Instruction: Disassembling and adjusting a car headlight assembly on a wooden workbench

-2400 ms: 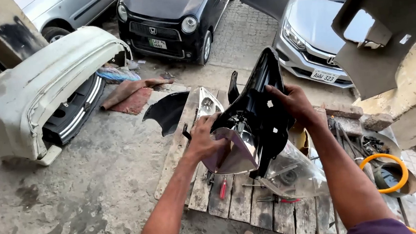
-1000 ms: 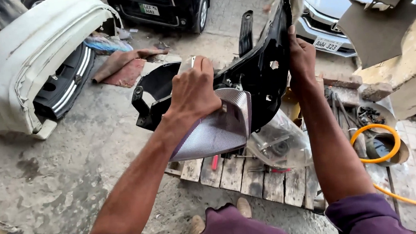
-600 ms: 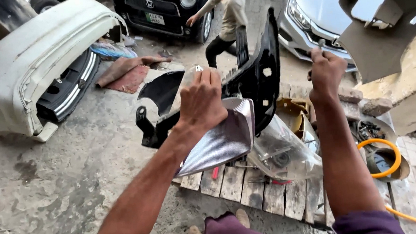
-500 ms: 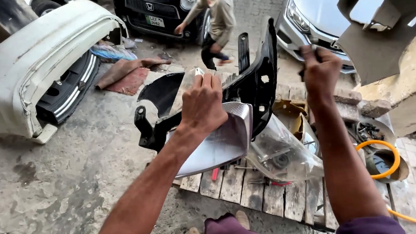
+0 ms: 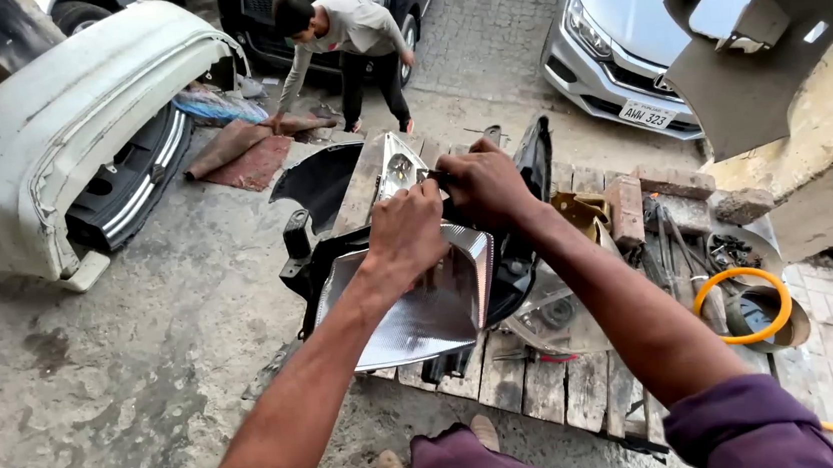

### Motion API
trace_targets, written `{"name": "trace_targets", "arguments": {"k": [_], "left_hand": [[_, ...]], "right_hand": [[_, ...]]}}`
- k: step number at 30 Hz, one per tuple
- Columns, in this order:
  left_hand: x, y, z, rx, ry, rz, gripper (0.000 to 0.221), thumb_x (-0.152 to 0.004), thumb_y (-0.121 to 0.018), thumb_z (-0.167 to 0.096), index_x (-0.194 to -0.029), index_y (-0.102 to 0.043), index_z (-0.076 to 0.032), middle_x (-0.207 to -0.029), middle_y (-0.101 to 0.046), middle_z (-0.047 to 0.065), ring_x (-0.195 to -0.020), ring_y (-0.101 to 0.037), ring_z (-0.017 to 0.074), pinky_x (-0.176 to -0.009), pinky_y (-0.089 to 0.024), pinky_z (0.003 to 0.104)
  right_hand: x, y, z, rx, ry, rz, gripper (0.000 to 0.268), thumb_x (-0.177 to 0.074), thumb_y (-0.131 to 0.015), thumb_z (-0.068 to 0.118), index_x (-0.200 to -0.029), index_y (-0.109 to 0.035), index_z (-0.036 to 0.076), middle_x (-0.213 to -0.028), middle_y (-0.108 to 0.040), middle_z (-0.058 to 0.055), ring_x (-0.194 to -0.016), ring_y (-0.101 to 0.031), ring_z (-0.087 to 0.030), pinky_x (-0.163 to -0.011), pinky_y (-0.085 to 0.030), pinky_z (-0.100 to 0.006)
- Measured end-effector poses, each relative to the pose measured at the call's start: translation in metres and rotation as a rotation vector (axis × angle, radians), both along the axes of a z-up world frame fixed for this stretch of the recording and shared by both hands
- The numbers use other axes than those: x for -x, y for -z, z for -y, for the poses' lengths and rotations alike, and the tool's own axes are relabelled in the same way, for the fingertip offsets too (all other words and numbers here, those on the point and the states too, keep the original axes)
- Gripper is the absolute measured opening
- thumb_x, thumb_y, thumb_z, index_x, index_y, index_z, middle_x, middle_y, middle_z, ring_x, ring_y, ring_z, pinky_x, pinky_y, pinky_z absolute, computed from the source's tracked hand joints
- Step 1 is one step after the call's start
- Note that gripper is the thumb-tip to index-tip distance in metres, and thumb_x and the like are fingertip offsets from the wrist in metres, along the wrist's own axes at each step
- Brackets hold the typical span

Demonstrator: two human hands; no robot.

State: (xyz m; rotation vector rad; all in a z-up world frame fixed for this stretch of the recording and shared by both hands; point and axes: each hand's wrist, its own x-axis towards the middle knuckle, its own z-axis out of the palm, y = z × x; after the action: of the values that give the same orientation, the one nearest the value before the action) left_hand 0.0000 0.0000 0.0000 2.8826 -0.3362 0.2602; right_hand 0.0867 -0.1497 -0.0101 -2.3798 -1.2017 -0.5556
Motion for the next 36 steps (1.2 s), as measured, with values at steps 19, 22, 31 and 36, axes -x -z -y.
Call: {"name": "trace_targets", "arguments": {"k": [19,22,31,36], "left_hand": [[-0.022,0.092,-0.031,0.102,-0.136,-0.139,0.027,-0.081,-0.063,-0.011,-0.104,-0.067,0.003,-0.08,-0.07,0.02,-0.085,-0.073,0.0441,-0.077,-0.058,0.057],[-0.021,0.085,-0.032,0.065,-0.134,-0.205,0.034,-0.082,-0.061,-0.006,-0.114,-0.067,0.0,-0.088,-0.072,0.019,-0.094,-0.073,0.0437,-0.084,-0.057,0.058],[-0.016,0.064,-0.042,0.015,-0.162,-0.276,0.036,-0.081,-0.065,-0.015,-0.116,-0.072,-0.011,-0.096,-0.074,0.015,-0.101,-0.073,0.0394,-0.086,-0.057,0.058],[-0.025,0.067,-0.053,0.177,-0.167,-0.144,0.035,-0.08,-0.064,-0.012,-0.112,-0.075,-0.017,-0.089,-0.073,0.014,-0.095,-0.072,0.0418,-0.085,-0.058,0.055]], "right_hand": [[0.007,0.063,-0.033,0.065,0.004,-0.306,0.038,-0.099,-0.056,0.02,-0.136,-0.063,0.02,-0.085,-0.074,-0.022,-0.088,-0.073,-0.04,-0.096,-0.044,-0.046],[0.006,0.062,-0.028,0.016,-0.043,-0.316,0.042,-0.099,-0.054,0.017,-0.141,-0.06,0.023,-0.085,-0.074,-0.02,-0.09,-0.072,-0.041,-0.094,-0.046,-0.047],[-0.015,0.057,-0.014,0.184,-0.06,-0.404,0.044,-0.083,-0.057,0.005,-0.11,-0.081,0.03,-0.089,-0.07,-0.011,-0.081,-0.067,-0.045,-0.073,-0.053,-0.054],[-0.006,-0.014,-0.004,0.131,-0.107,-0.74,0.034,-0.073,-0.06,0.019,-0.098,-0.082,0.025,-0.094,-0.074,-0.002,-0.093,-0.071,-0.032,-0.09,-0.053,-0.048]]}}
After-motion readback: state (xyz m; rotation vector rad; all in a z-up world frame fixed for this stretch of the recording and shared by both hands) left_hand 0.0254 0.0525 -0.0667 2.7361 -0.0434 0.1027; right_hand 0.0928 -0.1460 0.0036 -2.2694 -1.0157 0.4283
